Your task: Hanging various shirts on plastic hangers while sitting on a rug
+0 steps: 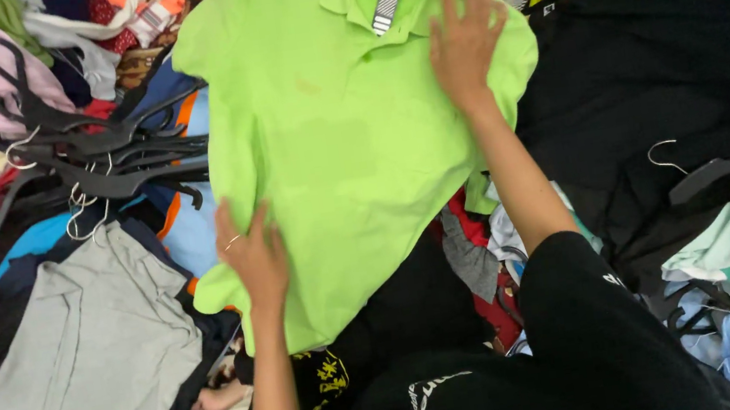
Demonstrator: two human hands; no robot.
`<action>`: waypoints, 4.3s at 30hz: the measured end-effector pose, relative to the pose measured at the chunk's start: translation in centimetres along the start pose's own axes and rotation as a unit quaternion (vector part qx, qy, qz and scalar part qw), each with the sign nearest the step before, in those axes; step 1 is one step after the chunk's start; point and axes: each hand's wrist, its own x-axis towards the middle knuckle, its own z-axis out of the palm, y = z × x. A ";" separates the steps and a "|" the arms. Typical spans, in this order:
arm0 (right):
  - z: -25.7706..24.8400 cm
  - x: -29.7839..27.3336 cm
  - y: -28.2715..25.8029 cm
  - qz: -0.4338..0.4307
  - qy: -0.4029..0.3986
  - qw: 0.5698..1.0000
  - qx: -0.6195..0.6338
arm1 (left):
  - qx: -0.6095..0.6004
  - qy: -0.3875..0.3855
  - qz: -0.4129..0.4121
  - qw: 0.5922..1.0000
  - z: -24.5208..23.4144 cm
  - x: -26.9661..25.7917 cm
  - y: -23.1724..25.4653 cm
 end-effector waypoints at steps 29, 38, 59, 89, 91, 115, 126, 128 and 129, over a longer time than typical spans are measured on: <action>1.4 -6.5 -8.5 -0.024 -0.171 0.982 0.076 | 0.033 -0.086 -0.075 0.993 6.5 0.5 4.3; -2.4 -19.0 -17.6 -0.107 -0.196 0.932 0.285 | 0.022 -0.055 -0.165 0.985 1.6 -7.7 -4.2; -5.8 -34.8 -45.5 -0.178 -0.475 0.773 0.381 | 0.142 0.211 -0.628 0.735 -23.3 -35.5 -28.3; 3.3 -38.8 -45.5 -0.081 -0.486 0.707 0.507 | 0.025 0.348 -0.718 0.602 -25.7 -46.7 -37.2; 2.3 -38.2 -45.1 -0.029 -0.497 0.671 0.549 | -0.009 0.463 -0.692 0.553 -24.6 -48.7 -39.4; -1.1 -36.5 -37.9 0.113 -0.641 0.477 0.590 | -0.209 0.659 -0.446 0.568 -29.2 -48.0 -17.1; -7.7 -35.5 -37.7 -0.203 -0.650 0.684 0.261 | -0.277 0.491 -0.688 0.457 -25.7 -52.4 -15.2; -6.3 -36.3 -38.8 -0.158 -0.654 0.665 0.323 | -0.156 0.533 -0.641 0.530 -26.0 -49.3 -13.8; -5.6 -36.8 -39.5 -0.110 -0.653 0.644 0.385 | -0.032 0.560 -0.576 0.594 -26.3 -47.8 -13.2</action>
